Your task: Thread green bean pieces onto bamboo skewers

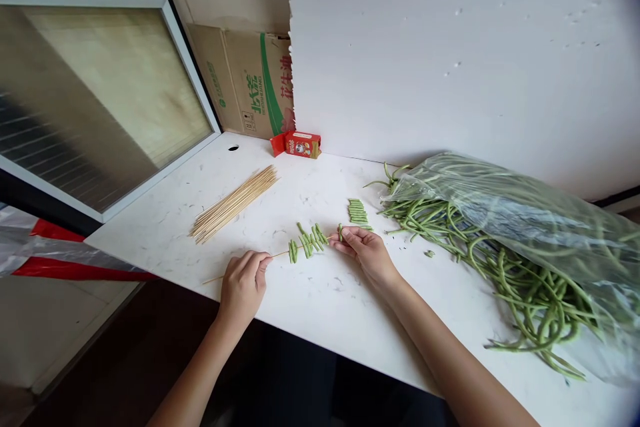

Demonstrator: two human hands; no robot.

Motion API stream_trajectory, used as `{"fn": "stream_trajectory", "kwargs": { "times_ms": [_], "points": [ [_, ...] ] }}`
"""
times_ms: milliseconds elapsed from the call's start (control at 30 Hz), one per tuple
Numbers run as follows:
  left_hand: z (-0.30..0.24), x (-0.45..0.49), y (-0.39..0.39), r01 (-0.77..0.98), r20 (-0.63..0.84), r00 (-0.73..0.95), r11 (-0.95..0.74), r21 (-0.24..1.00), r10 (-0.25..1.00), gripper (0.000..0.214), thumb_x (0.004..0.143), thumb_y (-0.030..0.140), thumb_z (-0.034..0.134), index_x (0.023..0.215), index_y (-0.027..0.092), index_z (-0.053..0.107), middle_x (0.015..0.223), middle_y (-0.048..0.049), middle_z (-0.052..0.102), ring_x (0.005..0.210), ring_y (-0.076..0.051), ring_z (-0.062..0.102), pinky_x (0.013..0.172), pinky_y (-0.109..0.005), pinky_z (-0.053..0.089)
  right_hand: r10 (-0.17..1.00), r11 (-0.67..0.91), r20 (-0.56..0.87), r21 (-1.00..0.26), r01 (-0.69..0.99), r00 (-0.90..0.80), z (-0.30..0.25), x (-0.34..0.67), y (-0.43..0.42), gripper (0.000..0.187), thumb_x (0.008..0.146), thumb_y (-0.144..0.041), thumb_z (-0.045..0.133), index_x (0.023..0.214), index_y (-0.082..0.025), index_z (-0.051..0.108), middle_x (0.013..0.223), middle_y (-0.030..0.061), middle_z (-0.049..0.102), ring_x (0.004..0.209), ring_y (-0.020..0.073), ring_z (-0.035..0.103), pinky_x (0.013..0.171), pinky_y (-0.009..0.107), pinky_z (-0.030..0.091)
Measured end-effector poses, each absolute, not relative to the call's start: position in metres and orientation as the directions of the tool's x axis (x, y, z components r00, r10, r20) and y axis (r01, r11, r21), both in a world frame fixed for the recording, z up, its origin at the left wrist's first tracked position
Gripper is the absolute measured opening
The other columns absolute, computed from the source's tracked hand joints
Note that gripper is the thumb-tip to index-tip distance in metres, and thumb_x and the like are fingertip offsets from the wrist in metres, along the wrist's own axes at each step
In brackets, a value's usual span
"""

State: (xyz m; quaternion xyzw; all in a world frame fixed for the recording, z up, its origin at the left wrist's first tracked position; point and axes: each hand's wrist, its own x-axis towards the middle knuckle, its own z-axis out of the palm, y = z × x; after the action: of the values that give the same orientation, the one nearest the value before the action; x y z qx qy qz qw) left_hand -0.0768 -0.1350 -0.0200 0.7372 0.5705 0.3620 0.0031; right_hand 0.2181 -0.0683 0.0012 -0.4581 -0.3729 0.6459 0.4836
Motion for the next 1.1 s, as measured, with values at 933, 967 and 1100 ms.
{"fn": "stream_trajectory", "kwargs": {
  "times_ms": [933,967,1100],
  "points": [
    [-0.025,-0.082,-0.136,0.871,0.584,-0.162,-0.163,0.463,0.795,0.02,0.106,0.027,0.053,0.101,0.021,0.071,0.096,-0.0054,0.078,0.085,-0.022,0.071,0.083,-0.037,0.048,0.946,0.321,0.239,-0.605,0.728,-0.219,0.01,0.208,-0.076,0.027,0.101,-0.04,0.06,0.101,-0.021,0.079,0.09,0.0092,0.074,0.082,0.0231,0.063,0.07,0.035,0.051],
    [-0.025,-0.082,-0.136,0.874,0.587,-0.173,-0.151,0.462,0.791,0.02,0.106,0.027,0.053,0.102,0.021,0.071,0.097,-0.0054,0.079,0.086,-0.022,0.071,0.083,-0.037,0.048,0.939,0.34,0.245,-0.536,0.773,-0.243,0.012,0.204,-0.076,0.025,0.101,-0.037,0.06,0.102,-0.021,0.079,0.093,0.0096,0.074,0.089,0.025,0.064,0.07,0.035,0.051],
    [-0.025,-0.082,-0.135,0.871,0.57,-0.202,-0.12,0.477,0.797,0.02,0.106,0.026,0.053,0.102,0.021,0.071,0.097,-0.0055,0.079,0.086,-0.023,0.072,0.082,-0.037,0.046,0.921,0.36,0.281,-0.354,0.863,-0.268,0.015,0.179,-0.073,0.022,0.098,-0.035,0.067,0.11,-0.022,0.079,0.1,0.0114,0.074,0.102,0.0287,0.062,0.067,0.034,0.05]
  ]
}}
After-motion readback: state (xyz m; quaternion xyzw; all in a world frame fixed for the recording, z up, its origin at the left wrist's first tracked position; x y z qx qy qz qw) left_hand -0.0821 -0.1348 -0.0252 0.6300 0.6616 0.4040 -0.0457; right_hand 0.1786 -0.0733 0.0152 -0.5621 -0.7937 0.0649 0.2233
